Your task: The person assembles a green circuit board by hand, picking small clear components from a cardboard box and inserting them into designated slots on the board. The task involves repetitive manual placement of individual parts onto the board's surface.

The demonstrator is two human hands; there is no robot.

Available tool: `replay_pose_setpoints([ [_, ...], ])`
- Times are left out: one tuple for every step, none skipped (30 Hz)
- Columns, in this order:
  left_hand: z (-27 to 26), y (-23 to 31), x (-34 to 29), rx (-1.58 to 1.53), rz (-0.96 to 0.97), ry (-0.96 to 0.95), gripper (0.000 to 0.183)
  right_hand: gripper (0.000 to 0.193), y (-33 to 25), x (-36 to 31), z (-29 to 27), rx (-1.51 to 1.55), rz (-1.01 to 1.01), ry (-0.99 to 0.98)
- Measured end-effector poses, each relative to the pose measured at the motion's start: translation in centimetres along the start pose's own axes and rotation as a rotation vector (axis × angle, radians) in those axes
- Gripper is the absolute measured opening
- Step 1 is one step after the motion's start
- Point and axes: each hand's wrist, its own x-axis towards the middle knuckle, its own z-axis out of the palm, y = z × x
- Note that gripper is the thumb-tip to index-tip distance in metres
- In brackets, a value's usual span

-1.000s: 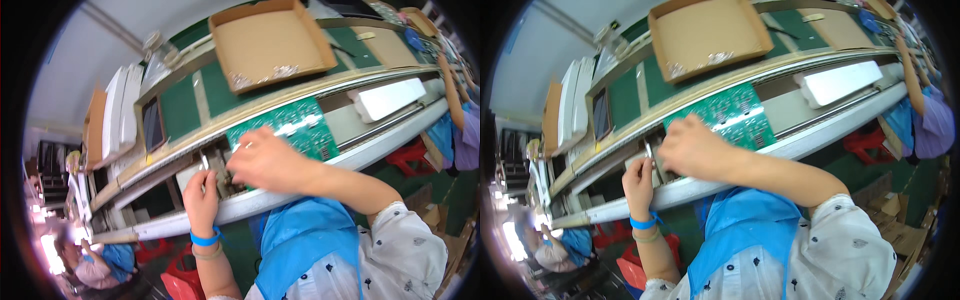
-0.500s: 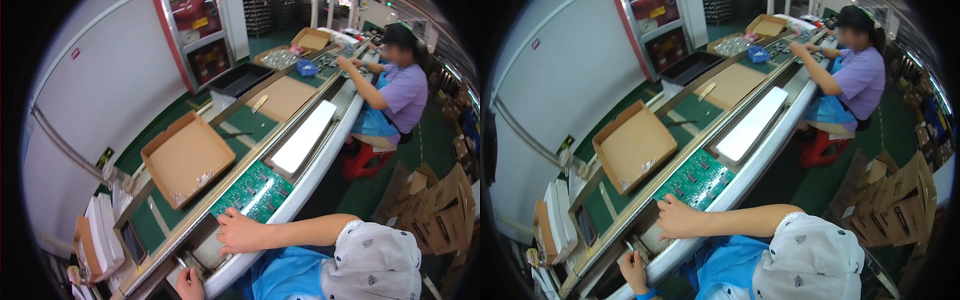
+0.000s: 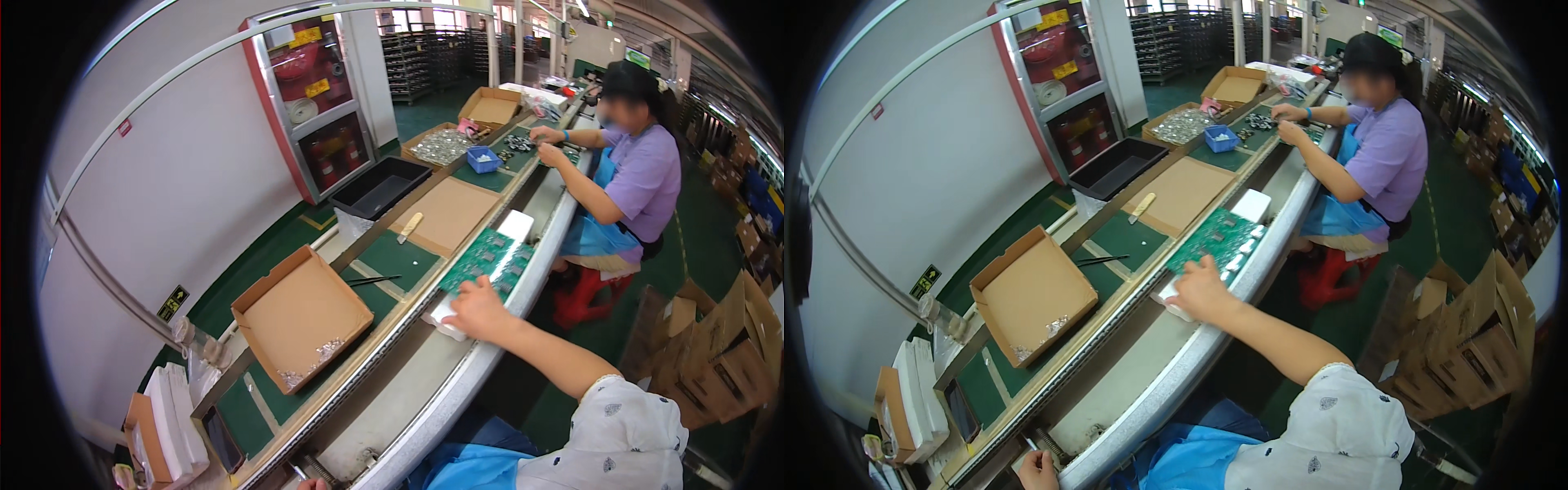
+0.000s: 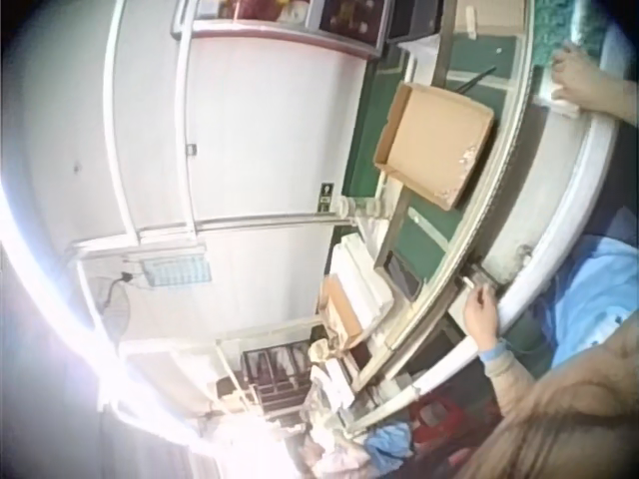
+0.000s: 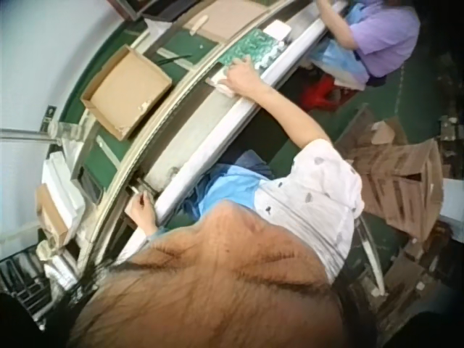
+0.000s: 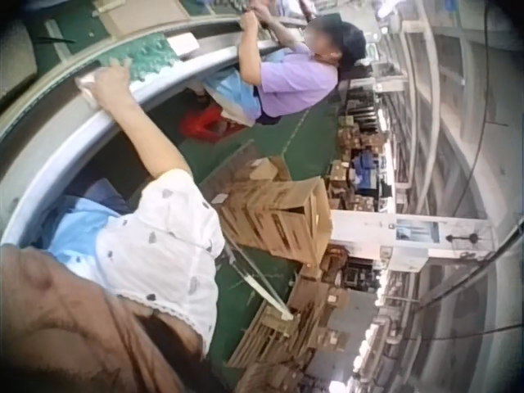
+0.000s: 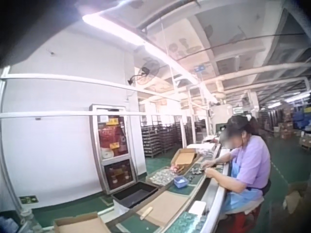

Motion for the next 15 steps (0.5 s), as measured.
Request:
replay_pose_setpoints([
  [-0.2,-0.3,0.1,-0.001,-0.016,0.004,0.029,0.042,1.1,0.6,0.7,-0.009,0.045,-0.010],
  [-0.2,-0.3,0.3,-0.012,-0.016,-0.002,0.029,0.043,2.5,1.1,1.0,-0.027,0.086,-0.020],
  [-0.2,-0.4,0.5,-0.023,-0.027,-0.002,0.030,0.044,3.7,1.6,1.3,-0.065,0.126,-0.051],
  [-0.2,-1.0,0.3,-0.031,-0.052,0.007,0.030,0.045,4.9,2.2,1.5,-0.096,0.151,-0.080],
  [1.2,-3.8,0.7,-0.022,-0.022,0.112,0.022,0.047,6.1,2.6,1.7,-0.132,0.202,-0.120],
  [1.1,-3.6,0.6,-0.030,0.003,0.147,0.022,0.049,8.0,2.8,3.0,-0.241,0.185,-0.098],
  [0.5,-4.1,0.3,-0.013,-0.057,0.097,0.022,0.051,8.9,3.1,4.5,-0.318,0.211,-0.072],
  [0.3,-3.9,0.0,-0.035,-0.044,0.104,0.022,0.051,10.2,3.1,5.3,-0.448,0.259,-0.079],
  [-0.2,-3.9,-0.5,-0.019,-0.044,0.102,0.023,0.050,9.9,3.5,4.5,-0.424,0.288,-0.241],
  [-0.4,-4.2,-0.9,0.002,-0.066,0.083,0.024,0.047,11.9,3.4,6.2,-0.402,0.268,-0.243],
  [-0.4,-3.7,-1.4,-0.035,-0.069,0.078,0.024,0.044,14.4,3.2,7.3,-0.389,0.251,-0.247],
  [-0.3,-3.3,-0.9,0.004,-0.078,0.035,0.024,0.039,16.0,1.6,6.6,-0.403,0.108,-0.156],
  [0.2,-4.0,-0.5,-0.034,-0.019,0.062,0.024,0.038,20.4,1.2,8.8,-0.386,0.207,-0.100],
  [0.6,-4.2,-0.4,0.018,-0.025,0.028,0.024,0.040,25.4,1.2,11.1,-0.196,0.173,-0.116],
  [0.9,-2.8,2.6,0.014,0.064,0.040,0.022,0.035,30.5,-1.6,13.5,-0.263,0.277,0.049],
])
